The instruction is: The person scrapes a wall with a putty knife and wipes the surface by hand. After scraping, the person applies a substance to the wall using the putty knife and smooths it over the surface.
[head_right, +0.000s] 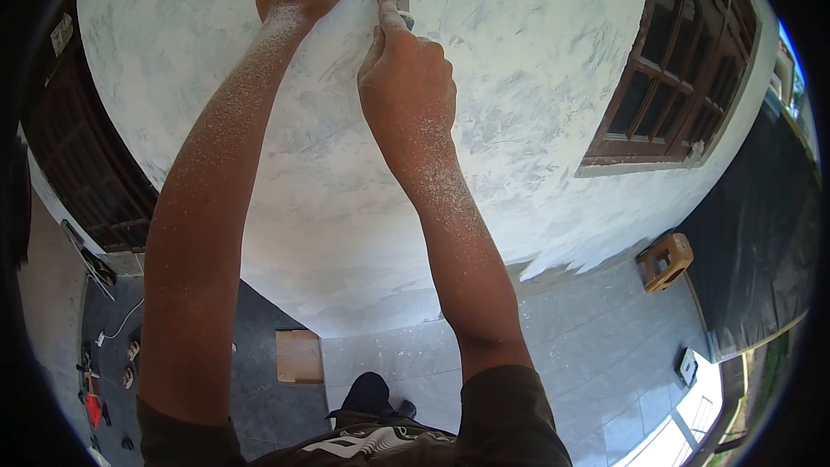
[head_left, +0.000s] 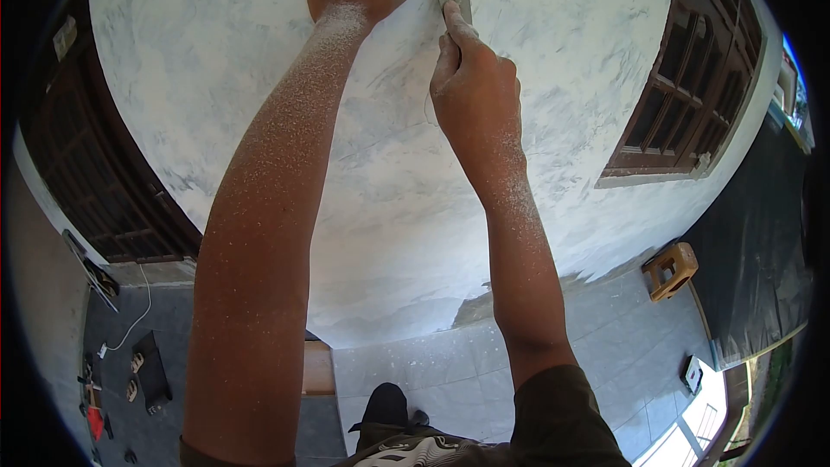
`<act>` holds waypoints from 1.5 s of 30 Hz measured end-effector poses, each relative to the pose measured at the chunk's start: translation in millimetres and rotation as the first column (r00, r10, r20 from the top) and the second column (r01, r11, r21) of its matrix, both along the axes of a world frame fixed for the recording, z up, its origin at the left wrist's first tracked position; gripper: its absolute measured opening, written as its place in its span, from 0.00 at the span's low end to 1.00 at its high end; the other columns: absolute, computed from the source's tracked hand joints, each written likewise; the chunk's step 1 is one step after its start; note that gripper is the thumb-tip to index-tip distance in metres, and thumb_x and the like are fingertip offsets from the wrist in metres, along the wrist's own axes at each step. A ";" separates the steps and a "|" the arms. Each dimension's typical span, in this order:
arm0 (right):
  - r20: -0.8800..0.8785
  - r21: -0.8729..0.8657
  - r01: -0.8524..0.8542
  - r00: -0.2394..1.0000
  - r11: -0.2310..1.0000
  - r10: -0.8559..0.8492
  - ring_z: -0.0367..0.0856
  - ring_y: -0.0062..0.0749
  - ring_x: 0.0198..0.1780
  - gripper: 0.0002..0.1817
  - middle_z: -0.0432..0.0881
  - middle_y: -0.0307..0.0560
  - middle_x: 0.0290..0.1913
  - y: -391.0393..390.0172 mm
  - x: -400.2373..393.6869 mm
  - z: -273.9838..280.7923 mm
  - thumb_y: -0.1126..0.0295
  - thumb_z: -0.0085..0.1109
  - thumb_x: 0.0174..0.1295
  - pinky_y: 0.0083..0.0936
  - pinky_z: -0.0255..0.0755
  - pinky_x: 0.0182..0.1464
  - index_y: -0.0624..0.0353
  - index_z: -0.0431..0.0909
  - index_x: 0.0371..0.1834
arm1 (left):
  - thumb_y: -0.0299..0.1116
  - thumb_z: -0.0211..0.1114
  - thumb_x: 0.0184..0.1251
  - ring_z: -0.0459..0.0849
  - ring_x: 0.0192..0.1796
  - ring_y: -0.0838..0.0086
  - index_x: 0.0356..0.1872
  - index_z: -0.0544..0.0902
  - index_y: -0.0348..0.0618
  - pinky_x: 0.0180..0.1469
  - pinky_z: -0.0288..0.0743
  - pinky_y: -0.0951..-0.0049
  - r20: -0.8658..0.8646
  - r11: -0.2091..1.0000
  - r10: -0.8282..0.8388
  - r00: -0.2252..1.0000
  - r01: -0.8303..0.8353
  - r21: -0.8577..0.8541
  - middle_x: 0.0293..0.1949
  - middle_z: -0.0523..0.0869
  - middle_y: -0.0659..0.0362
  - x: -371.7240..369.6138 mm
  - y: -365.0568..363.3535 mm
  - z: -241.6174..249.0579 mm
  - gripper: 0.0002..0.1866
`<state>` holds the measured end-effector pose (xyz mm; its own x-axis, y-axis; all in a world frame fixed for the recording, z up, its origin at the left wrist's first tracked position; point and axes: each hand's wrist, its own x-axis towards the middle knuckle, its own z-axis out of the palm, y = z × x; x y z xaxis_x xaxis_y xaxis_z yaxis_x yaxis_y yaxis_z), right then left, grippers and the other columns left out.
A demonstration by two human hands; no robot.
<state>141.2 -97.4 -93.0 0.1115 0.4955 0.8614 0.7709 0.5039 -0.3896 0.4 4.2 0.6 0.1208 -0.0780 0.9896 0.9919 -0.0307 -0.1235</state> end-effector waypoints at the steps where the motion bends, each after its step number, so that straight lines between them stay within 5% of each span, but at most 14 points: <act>1: 0.002 0.002 0.000 1.000 1.000 0.000 0.92 0.45 0.33 0.19 0.90 0.61 0.33 1.9 0.9 0.7 0.69 0.52 0.79 0.36 0.87 0.39 0.58 0.80 0.68 | 0.62 0.61 0.69 0.42 0.87 0.57 0.84 0.59 0.58 0.85 0.36 0.44 0.007 1.000 -0.004 1.000 0.004 -0.019 0.86 0.48 0.48 0.1 -1.4 -0.3 0.45; 6: 0.010 0.082 -0.027 1.000 0.996 0.027 0.92 0.49 0.32 0.22 0.89 0.61 0.30 10.7 1.0 18.5 0.68 0.51 0.78 0.41 0.88 0.33 0.59 0.75 0.73 | 0.61 0.62 0.69 0.43 0.87 0.57 0.83 0.59 0.57 0.85 0.36 0.44 0.000 1.000 0.016 1.000 -0.016 -0.022 0.86 0.48 0.47 0.6 -2.8 -1.2 0.45; 15: -0.038 -0.080 -0.025 0.999 0.996 0.022 0.92 0.46 0.33 0.19 0.90 0.61 0.34 -1.6 -3.7 23.7 0.67 0.51 0.79 0.37 0.86 0.40 0.58 0.80 0.69 | 0.59 0.62 0.70 0.44 0.87 0.57 0.82 0.62 0.55 0.85 0.35 0.44 -0.014 1.000 -0.028 1.000 0.028 0.005 0.85 0.50 0.47 -1.2 -0.3 -2.2 0.43; 45: -0.061 -0.016 -0.032 0.998 0.999 0.031 0.92 0.44 0.32 0.20 0.89 0.59 0.32 5.9 -6.3 22.5 0.69 0.51 0.79 0.37 0.86 0.38 0.58 0.79 0.69 | 0.57 0.63 0.69 0.46 0.87 0.56 0.81 0.65 0.54 0.85 0.36 0.44 -0.025 0.998 -0.048 0.999 0.049 0.026 0.85 0.52 0.46 -2.0 0.1 -2.3 0.41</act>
<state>134.8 -91.4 -70.5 0.1473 0.5138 0.8452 0.7298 0.5203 -0.4435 -1.6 4.3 -1.7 0.1408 -0.1104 0.9839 0.9859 -0.0748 -0.1495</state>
